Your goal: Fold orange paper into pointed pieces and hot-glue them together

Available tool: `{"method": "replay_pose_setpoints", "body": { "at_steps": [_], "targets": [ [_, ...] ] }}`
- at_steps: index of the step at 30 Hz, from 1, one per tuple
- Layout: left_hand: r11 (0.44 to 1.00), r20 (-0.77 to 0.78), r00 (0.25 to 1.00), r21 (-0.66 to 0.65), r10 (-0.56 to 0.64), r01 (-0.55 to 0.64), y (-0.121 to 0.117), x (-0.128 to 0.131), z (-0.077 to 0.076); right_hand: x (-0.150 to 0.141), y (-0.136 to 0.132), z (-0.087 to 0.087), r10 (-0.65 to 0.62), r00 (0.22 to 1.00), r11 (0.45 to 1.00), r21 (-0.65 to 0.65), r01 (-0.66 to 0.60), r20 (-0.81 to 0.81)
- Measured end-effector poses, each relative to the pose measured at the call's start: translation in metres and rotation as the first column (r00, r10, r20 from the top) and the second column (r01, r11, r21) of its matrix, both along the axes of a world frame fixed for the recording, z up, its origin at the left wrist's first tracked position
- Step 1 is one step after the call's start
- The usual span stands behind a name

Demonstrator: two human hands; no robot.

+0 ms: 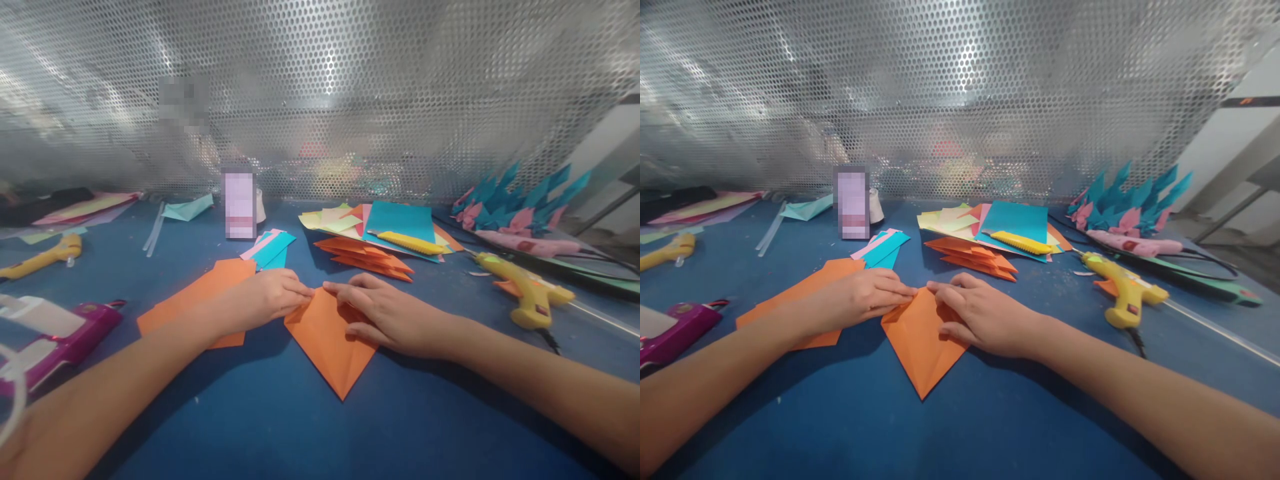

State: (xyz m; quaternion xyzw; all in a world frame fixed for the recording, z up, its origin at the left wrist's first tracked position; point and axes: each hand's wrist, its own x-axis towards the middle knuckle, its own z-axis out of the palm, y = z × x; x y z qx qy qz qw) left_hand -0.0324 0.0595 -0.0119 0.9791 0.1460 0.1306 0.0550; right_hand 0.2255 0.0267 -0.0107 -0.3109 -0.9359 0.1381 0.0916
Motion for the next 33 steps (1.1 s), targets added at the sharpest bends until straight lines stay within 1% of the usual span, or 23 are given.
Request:
{"method": "replay_pose_setpoints", "body": {
  "at_steps": [5,12,15,19,22,25,29,33],
  "targets": [
    [1.000,-0.020,1.000,0.002,-0.024,0.024,-0.001,0.001,0.004,0.001,0.001,-0.001,-0.003,1.000,1.000,0.000,0.003,-0.002],
    [0.994,-0.037,0.999,-0.105,0.013,-0.017,0.000,-0.002,0.004,0.000,0.000,-0.001,-0.002,1.000,1.000,-0.005,0.002,-0.015],
    [0.990,-0.017,1.000,-0.139,0.025,-0.027,-0.003,0.000,0.008,0.000,0.000,0.000,-0.005,1.000,1.000,-0.001,0.005,0.003],
    [0.983,0.014,0.997,-0.169,0.081,-0.078,-0.008,0.004,0.016,-0.001,0.000,0.001,-0.002,1.000,1.000,0.000,0.002,0.010],
    [0.987,0.046,0.994,-0.131,0.104,-0.097,-0.010,0.007,0.019,0.000,0.000,0.001,0.004,1.000,1.000,0.011,-0.004,0.003],
    [0.994,0.032,0.995,-0.063,0.096,-0.094,-0.013,0.008,0.020,0.001,-0.001,0.000,0.010,1.000,1.000,0.017,-0.010,-0.015],
    [0.991,0.018,0.991,-0.002,0.135,-0.135,-0.018,0.010,0.021,0.001,0.000,-0.001,0.010,1.000,1.000,0.022,-0.009,-0.011],
    [0.980,-0.030,0.979,-0.011,0.200,-0.201,-0.022,0.007,0.026,0.001,0.001,-0.002,0.011,1.000,1.000,0.014,-0.011,0.002]
  ]
}}
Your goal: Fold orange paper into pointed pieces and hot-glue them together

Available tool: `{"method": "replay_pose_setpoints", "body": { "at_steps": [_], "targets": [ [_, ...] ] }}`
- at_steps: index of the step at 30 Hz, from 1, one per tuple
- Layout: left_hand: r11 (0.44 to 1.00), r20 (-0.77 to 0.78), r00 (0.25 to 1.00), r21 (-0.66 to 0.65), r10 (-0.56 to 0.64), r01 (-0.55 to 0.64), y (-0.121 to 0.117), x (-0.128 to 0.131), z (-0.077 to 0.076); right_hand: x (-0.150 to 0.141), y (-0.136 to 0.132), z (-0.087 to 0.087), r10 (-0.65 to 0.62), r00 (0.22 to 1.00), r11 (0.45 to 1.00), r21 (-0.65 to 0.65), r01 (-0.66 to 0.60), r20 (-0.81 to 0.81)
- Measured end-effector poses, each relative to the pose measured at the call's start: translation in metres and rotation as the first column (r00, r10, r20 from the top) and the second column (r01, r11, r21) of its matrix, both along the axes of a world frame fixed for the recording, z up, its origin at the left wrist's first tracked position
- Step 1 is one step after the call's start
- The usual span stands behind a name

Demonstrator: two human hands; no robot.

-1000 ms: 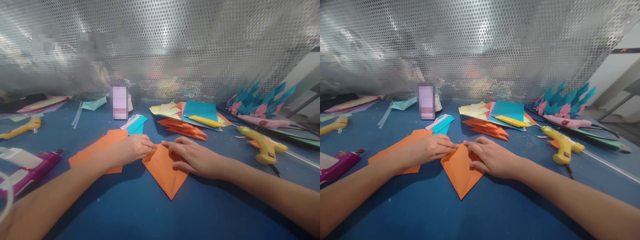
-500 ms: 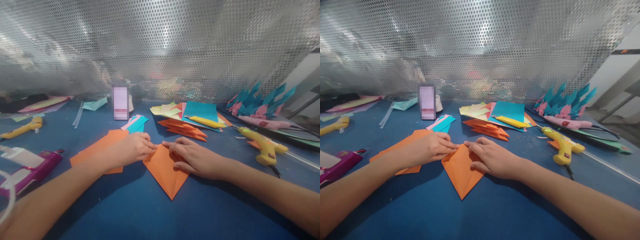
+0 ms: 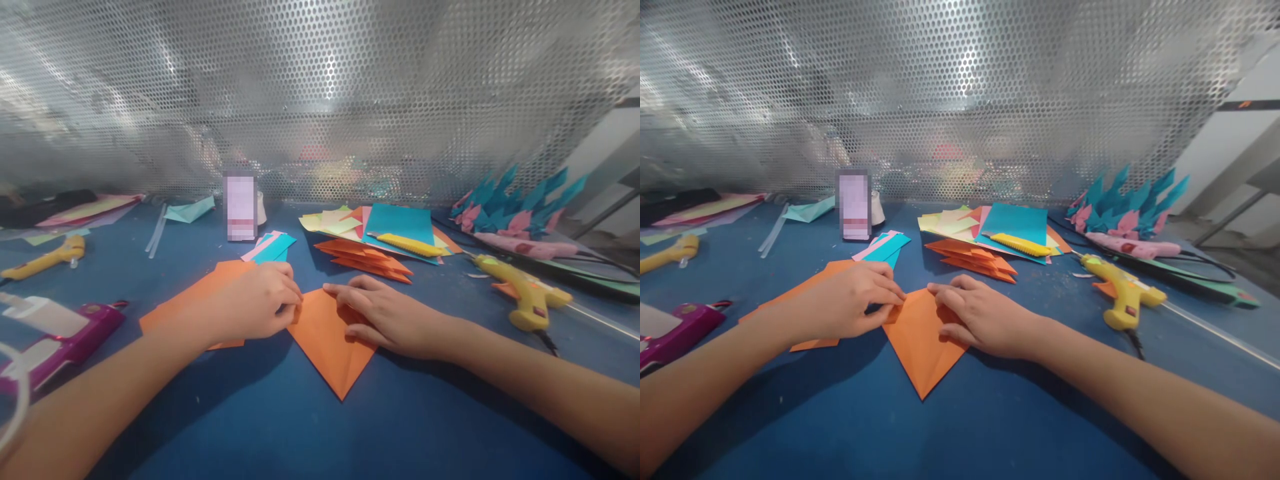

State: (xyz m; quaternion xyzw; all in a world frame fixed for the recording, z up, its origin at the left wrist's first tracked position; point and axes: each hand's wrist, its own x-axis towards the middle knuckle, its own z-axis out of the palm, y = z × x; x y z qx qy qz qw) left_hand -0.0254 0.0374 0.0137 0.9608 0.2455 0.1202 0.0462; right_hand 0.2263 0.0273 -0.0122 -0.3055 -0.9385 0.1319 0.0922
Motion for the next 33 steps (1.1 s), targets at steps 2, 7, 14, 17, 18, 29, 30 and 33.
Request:
{"method": "replay_pose_setpoints", "body": {
  "at_steps": [2,7,14,17,18,29,30,33],
  "targets": [
    [0.999,-0.045,0.998,-0.017,0.040,-0.041,-0.001,-0.003,0.004,0.000,0.000,0.000,0.002,1.000,1.000,-0.004,-0.002,0.002],
    [0.996,-0.092,0.992,0.012,0.089,-0.088,-0.001,-0.003,0.004,0.002,0.000,-0.001,0.002,1.000,1.000,-0.001,-0.002,-0.004],
    [0.986,-0.088,0.995,0.164,0.046,-0.031,0.012,0.010,-0.024,0.002,0.000,-0.002,0.008,1.000,0.999,0.038,-0.008,-0.002],
    [0.981,-0.116,0.990,0.186,0.083,-0.060,0.014,0.014,-0.028,0.001,-0.001,-0.001,0.003,1.000,0.999,0.046,-0.003,0.006],
    [0.980,-0.123,0.989,0.191,0.084,-0.059,0.015,0.014,-0.028,0.001,-0.002,-0.001,-0.003,1.000,0.999,0.049,0.003,0.007],
    [0.983,-0.194,0.975,0.171,0.105,-0.071,0.012,0.019,-0.023,0.001,-0.001,-0.006,0.007,0.997,0.994,0.112,0.002,-0.077],
    [0.983,-0.215,0.971,0.168,0.108,-0.072,0.012,0.020,-0.023,0.000,-0.001,-0.005,0.009,0.997,0.994,0.111,0.000,-0.074],
    [0.979,-0.264,0.958,0.192,0.116,-0.066,0.013,0.021,-0.023,-0.001,-0.003,-0.002,0.009,0.999,0.993,0.114,-0.003,-0.053]
  ]
}}
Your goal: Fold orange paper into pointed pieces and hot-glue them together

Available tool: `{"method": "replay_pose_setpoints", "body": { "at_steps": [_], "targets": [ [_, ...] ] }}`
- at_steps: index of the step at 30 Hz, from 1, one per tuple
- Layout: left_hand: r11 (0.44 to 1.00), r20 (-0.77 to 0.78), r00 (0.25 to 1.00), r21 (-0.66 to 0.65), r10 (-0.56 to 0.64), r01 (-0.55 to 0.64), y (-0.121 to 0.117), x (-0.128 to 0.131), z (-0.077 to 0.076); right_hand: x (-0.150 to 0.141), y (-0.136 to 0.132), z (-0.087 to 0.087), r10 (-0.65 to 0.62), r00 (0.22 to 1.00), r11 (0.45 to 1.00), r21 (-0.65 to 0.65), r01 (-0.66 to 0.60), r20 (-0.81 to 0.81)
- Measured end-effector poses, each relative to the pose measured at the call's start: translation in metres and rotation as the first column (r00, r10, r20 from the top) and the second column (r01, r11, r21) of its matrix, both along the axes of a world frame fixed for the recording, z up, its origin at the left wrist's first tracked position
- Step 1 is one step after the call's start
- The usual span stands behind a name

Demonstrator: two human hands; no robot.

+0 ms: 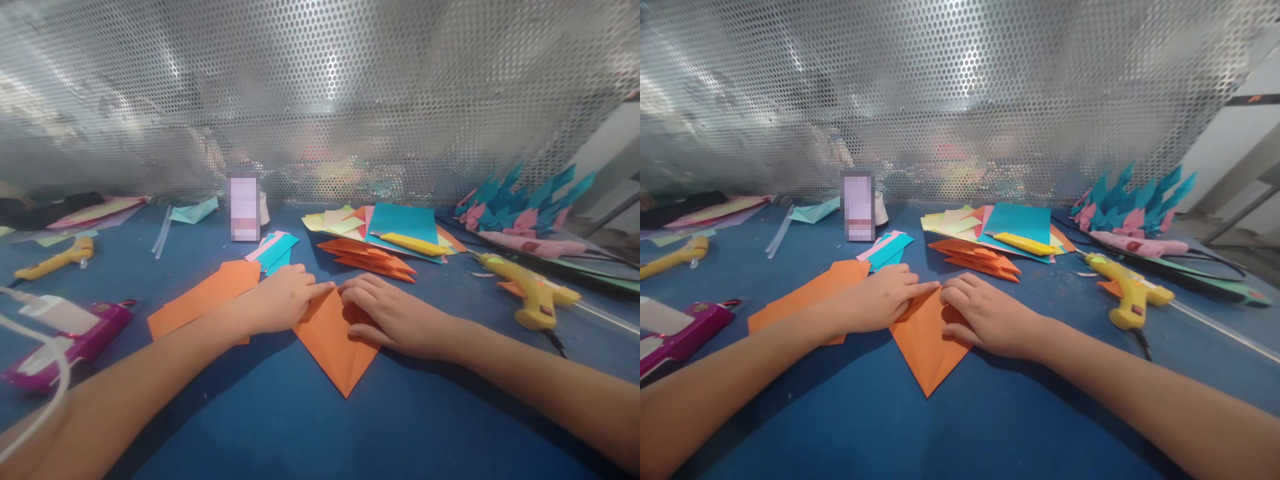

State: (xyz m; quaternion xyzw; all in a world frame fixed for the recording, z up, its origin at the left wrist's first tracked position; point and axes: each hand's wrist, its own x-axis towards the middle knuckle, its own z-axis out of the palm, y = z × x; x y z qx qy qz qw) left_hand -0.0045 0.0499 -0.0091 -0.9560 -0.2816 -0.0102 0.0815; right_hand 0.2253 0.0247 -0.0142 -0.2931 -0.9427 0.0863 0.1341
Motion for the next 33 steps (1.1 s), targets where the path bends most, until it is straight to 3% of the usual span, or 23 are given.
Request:
{"method": "replay_pose_setpoints", "body": {
  "at_steps": [9,13,18,24,28,33],
  "targets": [
    [0.998,-0.033,0.998,0.047,0.053,-0.052,-0.004,0.000,0.002,-0.002,-0.002,0.003,0.004,0.999,1.000,0.014,-0.005,0.040],
    [0.995,0.050,0.995,0.045,0.082,-0.084,-0.006,-0.001,-0.003,-0.001,-0.002,0.002,-0.017,0.999,1.000,0.019,0.016,0.041],
    [0.977,0.278,0.938,-0.087,0.209,-0.192,-0.009,-0.001,-0.009,0.002,0.000,0.001,-0.038,0.998,0.999,0.035,0.036,0.041],
    [0.907,0.296,0.870,-0.276,0.394,-0.317,-0.013,-0.001,-0.003,0.004,0.002,-0.004,0.003,1.000,0.997,0.081,-0.004,0.015],
    [0.873,0.363,0.824,-0.394,0.435,-0.287,-0.015,0.000,-0.005,0.003,0.001,-0.004,0.009,1.000,0.994,0.111,-0.008,-0.008],
    [0.915,0.468,0.823,-0.378,0.321,-0.142,-0.018,0.004,-0.006,0.003,0.000,-0.003,0.004,1.000,0.994,0.111,-0.004,0.003]
  ]
}}
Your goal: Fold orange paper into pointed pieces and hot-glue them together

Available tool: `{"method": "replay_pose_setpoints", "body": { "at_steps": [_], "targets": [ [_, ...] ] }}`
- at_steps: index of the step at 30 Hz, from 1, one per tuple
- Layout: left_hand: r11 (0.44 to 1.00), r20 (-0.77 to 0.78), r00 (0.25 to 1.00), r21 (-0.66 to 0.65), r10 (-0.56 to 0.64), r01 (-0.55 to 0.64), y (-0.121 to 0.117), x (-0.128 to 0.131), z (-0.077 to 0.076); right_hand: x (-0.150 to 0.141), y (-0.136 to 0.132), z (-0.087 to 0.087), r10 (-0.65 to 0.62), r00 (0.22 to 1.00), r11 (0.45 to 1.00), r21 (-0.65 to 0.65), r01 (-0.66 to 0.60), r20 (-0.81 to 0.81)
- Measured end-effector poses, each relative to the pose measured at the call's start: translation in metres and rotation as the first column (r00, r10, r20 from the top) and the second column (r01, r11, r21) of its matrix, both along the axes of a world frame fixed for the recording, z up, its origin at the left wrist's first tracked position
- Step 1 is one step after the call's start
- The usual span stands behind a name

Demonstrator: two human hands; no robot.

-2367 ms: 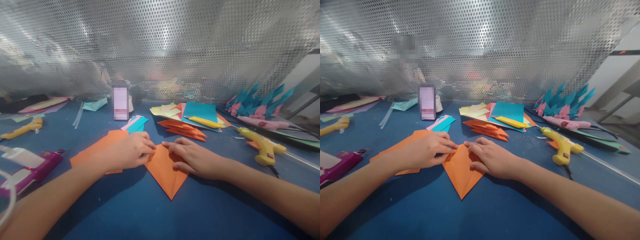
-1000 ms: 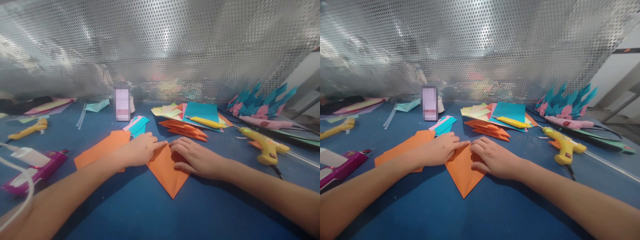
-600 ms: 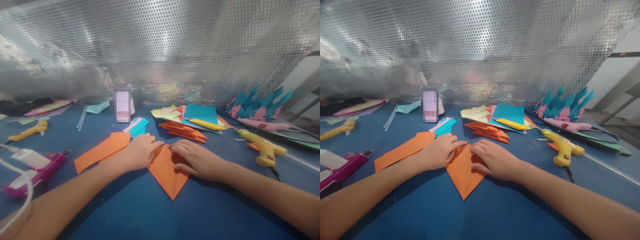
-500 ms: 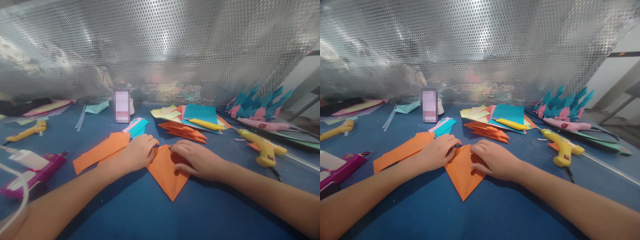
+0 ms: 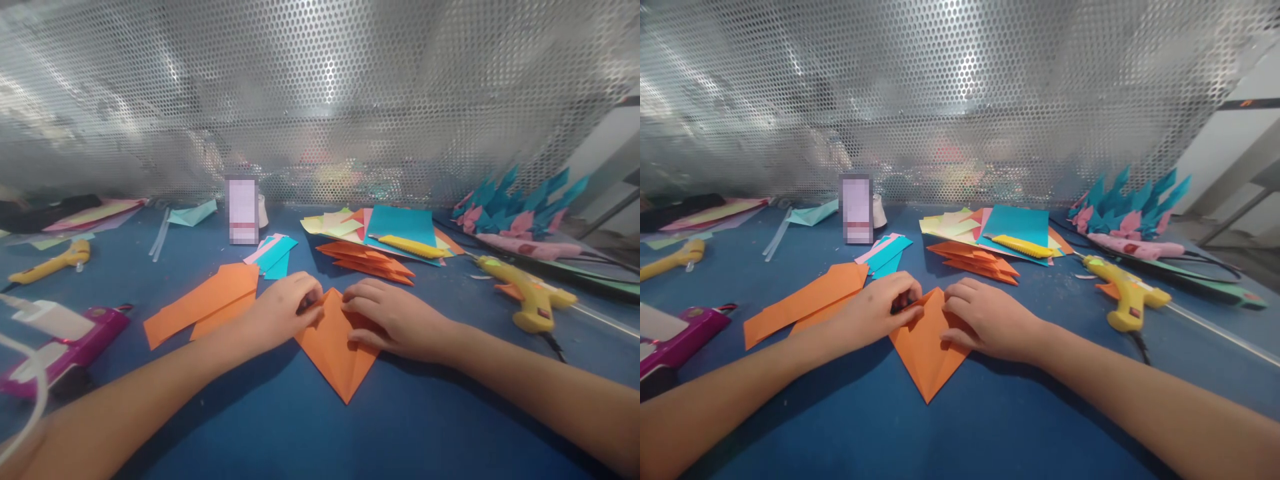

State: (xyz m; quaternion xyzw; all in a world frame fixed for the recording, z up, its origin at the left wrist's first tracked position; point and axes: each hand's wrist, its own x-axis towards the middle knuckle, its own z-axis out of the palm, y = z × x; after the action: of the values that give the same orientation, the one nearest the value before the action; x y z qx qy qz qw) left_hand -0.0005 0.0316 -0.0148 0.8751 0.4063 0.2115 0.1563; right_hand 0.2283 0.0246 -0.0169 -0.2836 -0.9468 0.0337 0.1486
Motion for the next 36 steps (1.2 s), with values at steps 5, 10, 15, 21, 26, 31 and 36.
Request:
{"method": "replay_pose_setpoints", "body": {
  "at_steps": [5,10,15,21,26,31,36],
  "targets": [
    [0.984,-0.001,0.984,0.019,-0.180,0.180,0.000,0.001,0.005,0.002,0.002,-0.003,0.004,1.000,1.000,0.011,-0.004,-0.006],
    [0.976,-0.045,0.976,-0.044,-0.213,0.211,-0.002,-0.005,0.013,0.004,0.002,-0.004,0.016,1.000,1.000,-0.001,-0.016,-0.023],
    [0.965,-0.135,0.962,-0.145,-0.237,0.217,-0.008,-0.013,0.017,0.005,0.002,-0.002,0.041,0.998,0.999,-0.006,-0.042,-0.055],
    [0.976,-0.146,0.971,-0.134,-0.192,0.173,-0.012,-0.010,0.011,0.005,0.004,0.001,0.024,0.995,0.999,-0.045,-0.029,-0.099],
    [0.970,-0.068,0.991,-0.223,-0.115,0.097,-0.014,-0.006,0.007,0.004,0.004,0.003,-0.020,0.997,0.993,-0.117,0.010,-0.080],
    [0.973,-0.053,0.995,-0.222,-0.082,0.069,-0.013,-0.004,0.005,0.002,0.001,0.000,-0.110,0.985,0.974,-0.212,0.081,-0.129],
    [0.964,-0.044,0.994,-0.252,-0.101,0.087,-0.013,-0.003,0.007,0.003,0.003,-0.003,-0.074,0.987,0.971,-0.237,0.038,-0.144]
  ]
}}
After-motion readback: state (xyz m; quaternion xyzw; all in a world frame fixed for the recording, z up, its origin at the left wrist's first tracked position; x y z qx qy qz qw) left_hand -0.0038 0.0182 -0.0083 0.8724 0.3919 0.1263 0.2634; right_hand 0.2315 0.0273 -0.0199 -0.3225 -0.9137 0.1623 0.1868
